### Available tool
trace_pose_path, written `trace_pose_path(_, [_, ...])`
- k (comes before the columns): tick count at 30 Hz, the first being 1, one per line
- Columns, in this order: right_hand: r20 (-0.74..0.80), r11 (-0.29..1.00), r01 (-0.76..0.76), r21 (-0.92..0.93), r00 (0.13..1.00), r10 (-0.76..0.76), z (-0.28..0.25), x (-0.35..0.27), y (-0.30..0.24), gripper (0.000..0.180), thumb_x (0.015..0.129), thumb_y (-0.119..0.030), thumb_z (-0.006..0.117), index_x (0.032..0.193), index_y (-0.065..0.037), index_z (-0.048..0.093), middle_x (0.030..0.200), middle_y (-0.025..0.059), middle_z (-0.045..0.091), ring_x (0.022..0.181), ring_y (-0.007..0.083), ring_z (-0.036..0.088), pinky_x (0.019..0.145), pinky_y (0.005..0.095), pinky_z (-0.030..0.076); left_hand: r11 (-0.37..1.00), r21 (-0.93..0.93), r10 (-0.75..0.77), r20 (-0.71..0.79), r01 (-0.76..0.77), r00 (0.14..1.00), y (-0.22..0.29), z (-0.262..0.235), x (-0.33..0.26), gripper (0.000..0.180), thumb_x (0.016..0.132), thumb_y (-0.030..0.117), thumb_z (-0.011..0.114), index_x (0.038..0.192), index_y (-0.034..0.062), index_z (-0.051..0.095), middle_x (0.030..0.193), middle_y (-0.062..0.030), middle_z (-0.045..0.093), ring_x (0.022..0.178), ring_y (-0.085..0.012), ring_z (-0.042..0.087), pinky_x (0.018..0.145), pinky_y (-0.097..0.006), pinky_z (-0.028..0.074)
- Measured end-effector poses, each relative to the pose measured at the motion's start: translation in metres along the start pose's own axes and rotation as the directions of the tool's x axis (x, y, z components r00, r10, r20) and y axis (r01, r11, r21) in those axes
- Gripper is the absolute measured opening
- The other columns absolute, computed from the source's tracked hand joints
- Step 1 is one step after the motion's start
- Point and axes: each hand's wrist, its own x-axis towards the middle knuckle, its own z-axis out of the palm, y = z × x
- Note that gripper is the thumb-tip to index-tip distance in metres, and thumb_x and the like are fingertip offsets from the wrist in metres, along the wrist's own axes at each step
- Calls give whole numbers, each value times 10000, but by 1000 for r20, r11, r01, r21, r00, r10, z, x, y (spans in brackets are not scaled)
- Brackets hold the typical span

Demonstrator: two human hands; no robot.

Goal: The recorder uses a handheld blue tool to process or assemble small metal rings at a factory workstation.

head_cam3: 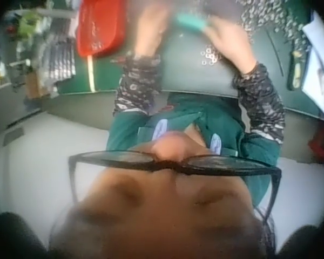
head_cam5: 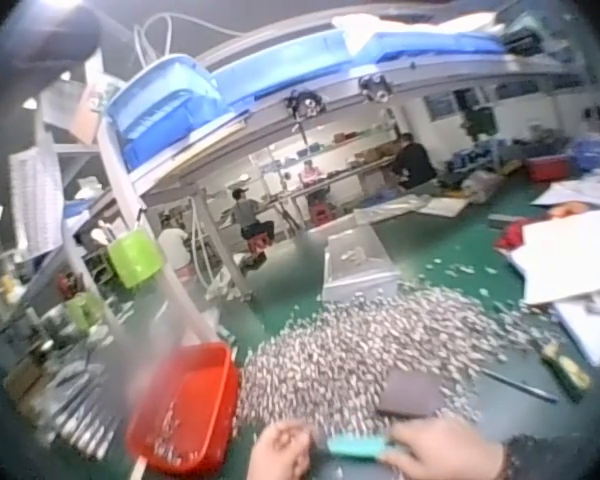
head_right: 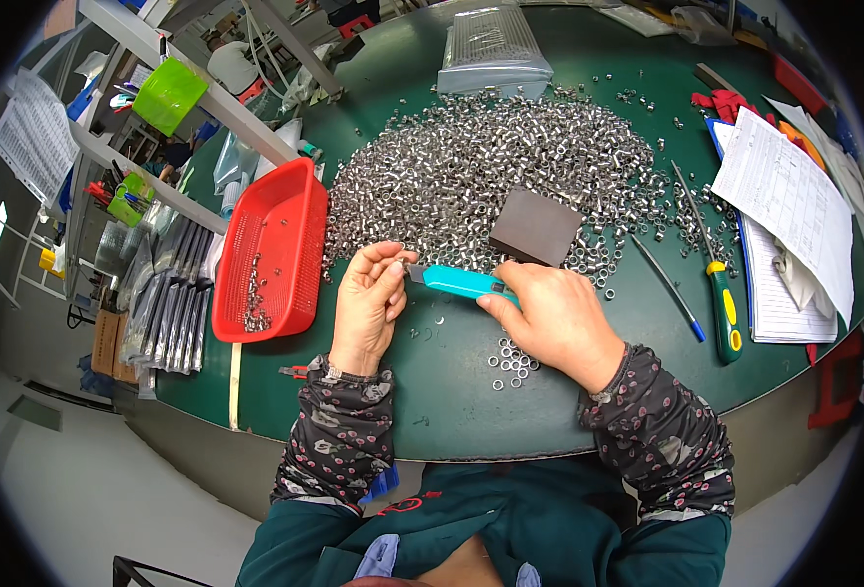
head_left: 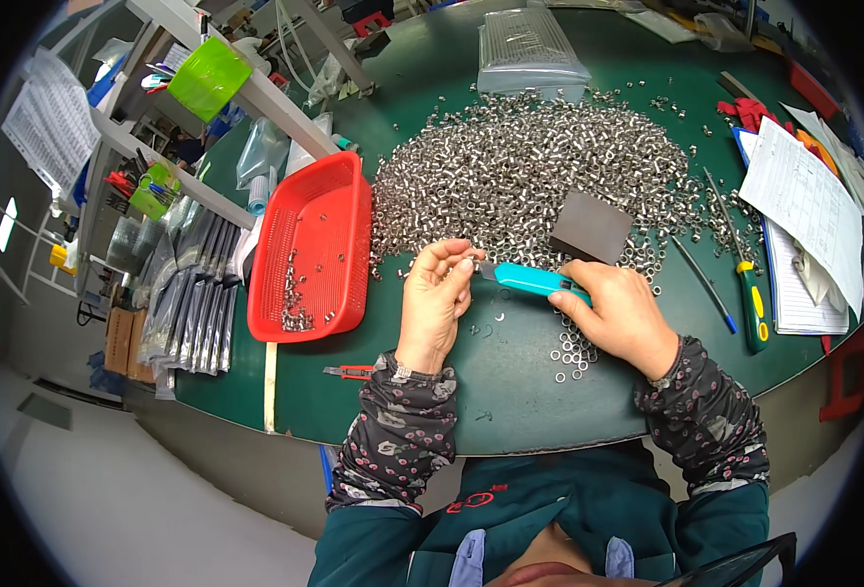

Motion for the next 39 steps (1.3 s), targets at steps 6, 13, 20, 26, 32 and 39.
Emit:
trace_pose_path(6, [-106, 999, 22, -27, 994, -25, -1, -1, 0, 235, 802, -271, 585, 834, -39, 558, 726, 130, 587, 663, 318, 579, 565, 414, 442, 997, -63, -49, 19, 50, 999, -4, -5, 2, 169, 855, 44, 549, 1018, 40, 502, 935, -82, 606, 503, -9, 395, 397, -135, 315])
trace_pose_path(13, [-234, 998, 58, 8, 971, -54, -1, -3, 2, 242, 798, -243, 598, 911, -30, 580, 722, 122, 582, 666, 306, 579, 566, 392, 441, 943, -287, -149, 86, 168, 985, -6, -10, -2, 135, 878, 76, 520, 1005, 31, 529, 919, -92, 581, 570, -46, 425, 413, -148, 325])
trace_pose_path(20, [-325, 994, 89, 55, 943, -67, -6, 4, 4, 208, 807, -239, 586, 873, -42, 571, 697, 123, 565, 643, 316, 566, 542, 399, 425, 941, -146, -247, 324, 307, 913, 5, 1, -6, 78, 857, 118, 544, 866, 50, 507, 724, -5, 484, 585, -67, 427, 408, -154, 281])
trace_pose_path(26, [-336, 994, 100, 45, 938, -79, 0, 4, 11, 207, 803, -253, 585, 840, -52, 558, 679, 113, 559, 619, 308, 563, 519, 398, 419, 437, 832, 24, 368, -340, 930, -2, 34, -24, 175, 710, 15, 656, 880, 24, 616, 650, -25, 442, 570, -100, 440, 530, -247, 384])
trace_pose_path(32, [-319, 995, 86, 49, 945, -66, 1, 0, 9, 217, 792, -262, 589, 844, -53, 559, 691, 118, 566, 632, 305, 573, 530, 395, 433, 309, 847, 111, 419, -432, 901, -22, 46, -24, 136, 732, 92, 641, 863, 88, 604, 765, -77, 551, 689, -276, 577, 600, -375, 462])
trace_pose_path(39, [-303, 995, 95, 43, 950, -78, 0, -1, 6, 216, 792, -256, 590, 849, -49, 563, 700, 118, 570, 646, 302, 577, 537, 392, 436, 329, 841, 111, 417, -430, 902, -26, 46, -18, 97, 733, 85, 631, 803, 73, 566, 781, -82, 554, 715, -289, 577, 615, -384, 464])
